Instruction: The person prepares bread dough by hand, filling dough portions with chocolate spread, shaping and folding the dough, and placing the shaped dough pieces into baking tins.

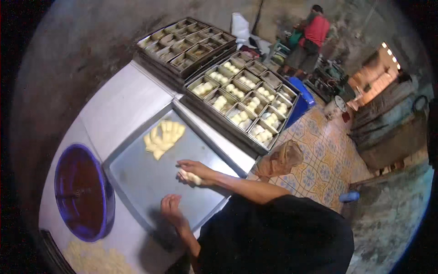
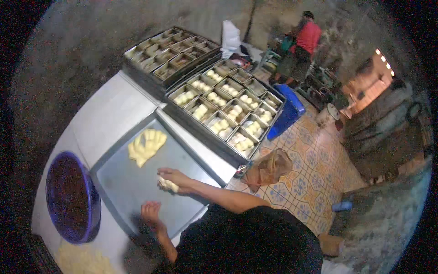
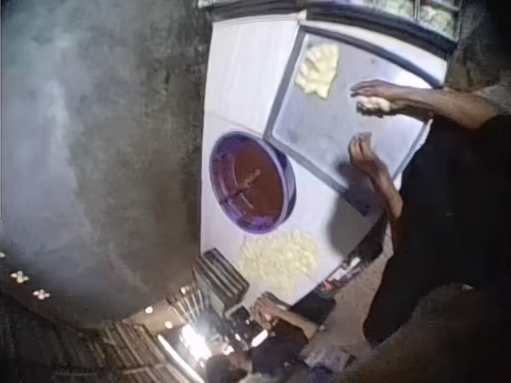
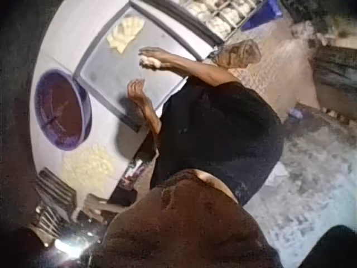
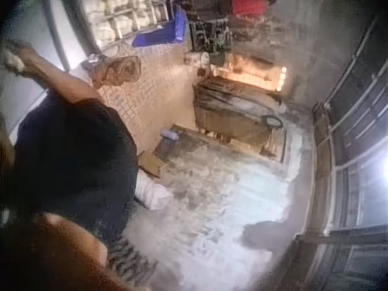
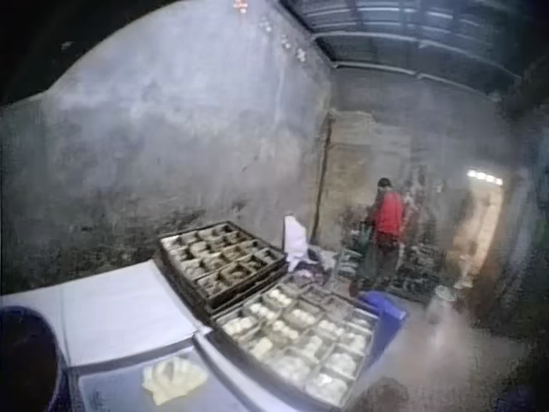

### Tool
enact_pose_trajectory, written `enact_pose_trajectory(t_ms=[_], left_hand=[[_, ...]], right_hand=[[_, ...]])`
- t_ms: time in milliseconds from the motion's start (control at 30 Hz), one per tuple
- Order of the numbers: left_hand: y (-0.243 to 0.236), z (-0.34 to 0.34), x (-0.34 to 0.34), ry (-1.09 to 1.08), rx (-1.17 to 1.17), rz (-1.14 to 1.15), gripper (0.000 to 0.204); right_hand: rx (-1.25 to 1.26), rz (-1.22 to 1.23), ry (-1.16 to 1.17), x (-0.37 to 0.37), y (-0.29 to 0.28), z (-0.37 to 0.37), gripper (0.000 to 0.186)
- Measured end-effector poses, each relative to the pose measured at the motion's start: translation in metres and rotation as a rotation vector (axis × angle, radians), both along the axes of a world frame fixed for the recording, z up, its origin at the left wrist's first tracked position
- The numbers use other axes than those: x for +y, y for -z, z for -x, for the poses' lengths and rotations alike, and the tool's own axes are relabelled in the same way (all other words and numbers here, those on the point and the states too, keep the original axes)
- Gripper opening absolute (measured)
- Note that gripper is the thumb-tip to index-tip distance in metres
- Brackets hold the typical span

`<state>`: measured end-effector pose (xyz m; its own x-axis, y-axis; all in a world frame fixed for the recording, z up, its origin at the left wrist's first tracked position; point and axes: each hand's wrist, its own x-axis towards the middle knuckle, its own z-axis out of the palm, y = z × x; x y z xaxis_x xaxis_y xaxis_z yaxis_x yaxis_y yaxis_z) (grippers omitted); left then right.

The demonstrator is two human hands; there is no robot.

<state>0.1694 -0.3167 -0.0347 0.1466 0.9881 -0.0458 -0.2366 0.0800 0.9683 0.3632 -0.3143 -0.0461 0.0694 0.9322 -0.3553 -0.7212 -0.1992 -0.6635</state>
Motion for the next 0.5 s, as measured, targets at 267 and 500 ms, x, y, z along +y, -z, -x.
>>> enact_pose_trajectory(t_ms=[267,500], left_hand=[[0.032,-0.032,0.000,0.043,0.164,0.085,0.013],[0.089,-0.051,0.020,0.310,-0.116,0.093,0.016]], right_hand=[[-1.051,-0.055,0.235,-0.109,-0.095,-0.265,0.055],[-1.544,0.030,0.455,-0.107,-0.060,-0.533,0.053]])
